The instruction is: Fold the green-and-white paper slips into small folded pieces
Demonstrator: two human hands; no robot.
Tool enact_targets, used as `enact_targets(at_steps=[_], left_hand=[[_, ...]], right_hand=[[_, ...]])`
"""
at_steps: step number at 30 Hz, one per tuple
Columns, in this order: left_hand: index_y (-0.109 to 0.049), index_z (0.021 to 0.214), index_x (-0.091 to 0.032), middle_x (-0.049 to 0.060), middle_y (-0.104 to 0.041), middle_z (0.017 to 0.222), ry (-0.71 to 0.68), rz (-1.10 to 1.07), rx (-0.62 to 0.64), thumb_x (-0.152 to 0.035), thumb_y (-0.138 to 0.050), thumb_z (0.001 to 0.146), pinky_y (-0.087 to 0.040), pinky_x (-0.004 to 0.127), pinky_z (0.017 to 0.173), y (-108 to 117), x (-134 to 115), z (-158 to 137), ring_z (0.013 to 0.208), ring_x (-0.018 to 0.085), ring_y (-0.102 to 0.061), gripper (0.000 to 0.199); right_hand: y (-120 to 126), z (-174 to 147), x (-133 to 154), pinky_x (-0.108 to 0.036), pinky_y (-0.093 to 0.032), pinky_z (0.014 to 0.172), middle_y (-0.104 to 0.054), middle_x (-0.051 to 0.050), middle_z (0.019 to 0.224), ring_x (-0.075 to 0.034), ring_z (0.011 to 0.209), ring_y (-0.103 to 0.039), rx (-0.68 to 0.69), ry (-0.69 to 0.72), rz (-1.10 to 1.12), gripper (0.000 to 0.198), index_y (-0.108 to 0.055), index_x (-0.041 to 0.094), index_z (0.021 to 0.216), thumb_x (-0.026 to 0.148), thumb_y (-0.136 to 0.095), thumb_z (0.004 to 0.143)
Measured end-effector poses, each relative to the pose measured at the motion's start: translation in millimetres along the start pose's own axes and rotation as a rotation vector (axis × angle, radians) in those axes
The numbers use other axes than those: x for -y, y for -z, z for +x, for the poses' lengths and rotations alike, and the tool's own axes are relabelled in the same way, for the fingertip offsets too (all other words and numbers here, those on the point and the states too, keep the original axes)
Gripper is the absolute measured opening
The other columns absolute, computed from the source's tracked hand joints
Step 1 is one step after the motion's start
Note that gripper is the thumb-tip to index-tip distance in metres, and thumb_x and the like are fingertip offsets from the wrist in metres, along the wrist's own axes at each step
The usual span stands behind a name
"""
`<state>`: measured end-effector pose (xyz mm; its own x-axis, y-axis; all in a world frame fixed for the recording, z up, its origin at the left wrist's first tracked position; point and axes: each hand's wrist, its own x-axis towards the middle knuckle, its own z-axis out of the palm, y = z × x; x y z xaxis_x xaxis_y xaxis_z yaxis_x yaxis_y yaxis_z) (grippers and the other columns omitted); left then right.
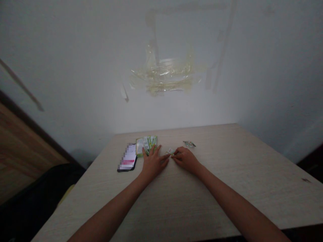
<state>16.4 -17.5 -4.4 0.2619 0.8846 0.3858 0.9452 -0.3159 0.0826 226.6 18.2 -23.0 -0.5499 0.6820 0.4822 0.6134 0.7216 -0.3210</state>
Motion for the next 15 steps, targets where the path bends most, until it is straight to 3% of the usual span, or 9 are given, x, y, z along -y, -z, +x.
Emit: enact_targets(at_steps=[8,15], left_hand=[[-0.065,0.116,-0.044,0.003,-0.044,0.147,0.058,0.043,-0.017,-0.055,-0.051,0.086,0.009,0.07,0.108,3.6,-2.7,-0.4,0.14,0.037,-0.026,0.035],[-0.066,0.114,-0.046,0.004,-0.046,0.144,0.091,0.03,0.009,-0.055,-0.05,0.086,0.005,0.071,0.108,0.8,0.5,2.2,0.139,0.036,-0.028,0.033]], right_hand=[[-1.2,-0.5,-0.6,-0.034,-0.048,0.085,-0.067,-0.007,0.096,-0.019,0.092,-0.06,-0.006,-0.005,0.008,0.021,-0.076,0.025,0.097,0.028,-0.056,0.09],[-0.5,0.2,0.4,-0.033,-0.047,0.086,-0.067,-0.007,0.096,-0.02,0.094,-0.06,-0.019,-0.007,0.013,0.019,-0.076,0.024,0.096,0.026,-0.058,0.089]])
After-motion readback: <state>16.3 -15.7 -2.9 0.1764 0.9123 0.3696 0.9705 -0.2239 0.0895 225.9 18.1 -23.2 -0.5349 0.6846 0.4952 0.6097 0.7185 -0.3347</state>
